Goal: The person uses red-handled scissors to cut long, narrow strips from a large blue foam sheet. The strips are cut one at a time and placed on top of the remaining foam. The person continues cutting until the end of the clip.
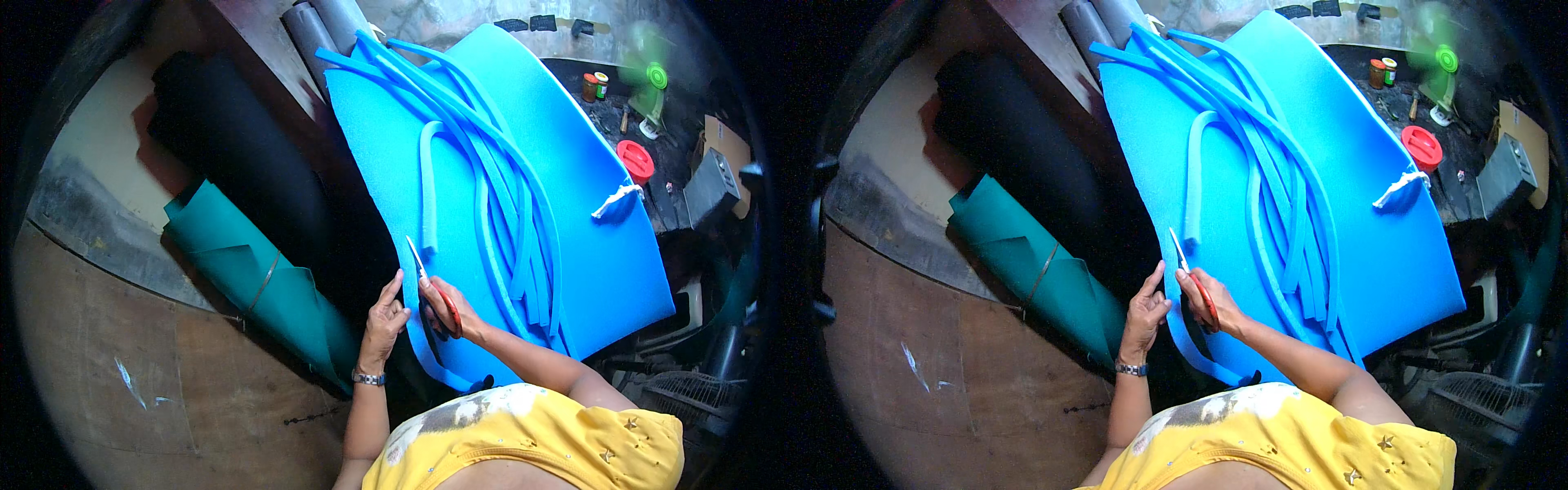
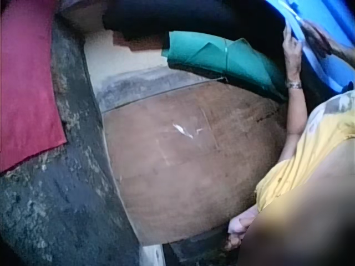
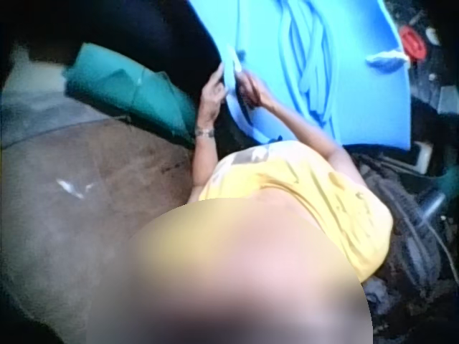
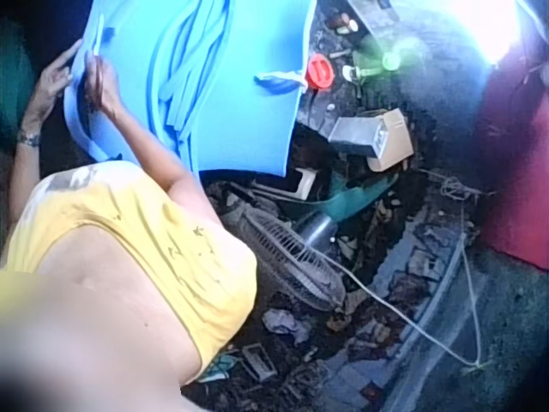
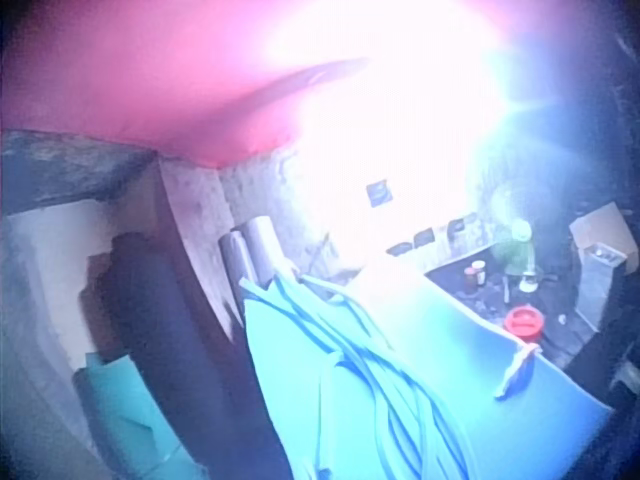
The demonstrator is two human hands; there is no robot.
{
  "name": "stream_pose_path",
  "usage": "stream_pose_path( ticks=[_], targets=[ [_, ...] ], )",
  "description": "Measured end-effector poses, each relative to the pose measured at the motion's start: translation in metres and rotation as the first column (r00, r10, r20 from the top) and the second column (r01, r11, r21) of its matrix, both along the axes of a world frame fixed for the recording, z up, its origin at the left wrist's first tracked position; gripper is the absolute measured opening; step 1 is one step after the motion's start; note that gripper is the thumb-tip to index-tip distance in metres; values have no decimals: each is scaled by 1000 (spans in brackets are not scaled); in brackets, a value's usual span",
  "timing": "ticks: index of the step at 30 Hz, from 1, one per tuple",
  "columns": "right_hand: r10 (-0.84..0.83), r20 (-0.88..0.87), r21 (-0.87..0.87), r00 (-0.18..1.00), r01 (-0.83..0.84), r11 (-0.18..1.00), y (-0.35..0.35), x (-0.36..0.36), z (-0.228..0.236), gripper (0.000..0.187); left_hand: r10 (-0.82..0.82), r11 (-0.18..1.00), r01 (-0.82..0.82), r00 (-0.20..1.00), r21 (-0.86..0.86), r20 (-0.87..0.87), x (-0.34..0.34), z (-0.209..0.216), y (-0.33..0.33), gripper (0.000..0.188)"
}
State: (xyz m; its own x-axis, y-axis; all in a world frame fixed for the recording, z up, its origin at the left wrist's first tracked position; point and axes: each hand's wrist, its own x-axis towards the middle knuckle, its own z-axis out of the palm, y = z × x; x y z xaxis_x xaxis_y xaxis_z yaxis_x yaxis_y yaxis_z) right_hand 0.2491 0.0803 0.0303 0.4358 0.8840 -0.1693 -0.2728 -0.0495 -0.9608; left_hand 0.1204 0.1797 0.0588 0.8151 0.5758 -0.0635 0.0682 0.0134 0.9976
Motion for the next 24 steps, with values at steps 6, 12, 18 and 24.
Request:
stream_pose_path(
  ticks=[6,12,18,24],
  targets=[
    [29,5,-35,1000,-29,999,13,17,7,58,0,999,-2,999,-41,-55,-4,7,1,68],
    [54,-38,-15,998,-54,998,32,30,11,62,-35,999,35,999,-12,-18,-7,6,6,69],
    [38,64,-152,997,-28,988,44,37,16,64,-86,992,82,995,-93,-44,-15,7,22,69],
    [49,80,-52,996,-45,998,60,49,27,69,-106,991,104,994,-83,-18,-22,4,30,67]
  ],
)
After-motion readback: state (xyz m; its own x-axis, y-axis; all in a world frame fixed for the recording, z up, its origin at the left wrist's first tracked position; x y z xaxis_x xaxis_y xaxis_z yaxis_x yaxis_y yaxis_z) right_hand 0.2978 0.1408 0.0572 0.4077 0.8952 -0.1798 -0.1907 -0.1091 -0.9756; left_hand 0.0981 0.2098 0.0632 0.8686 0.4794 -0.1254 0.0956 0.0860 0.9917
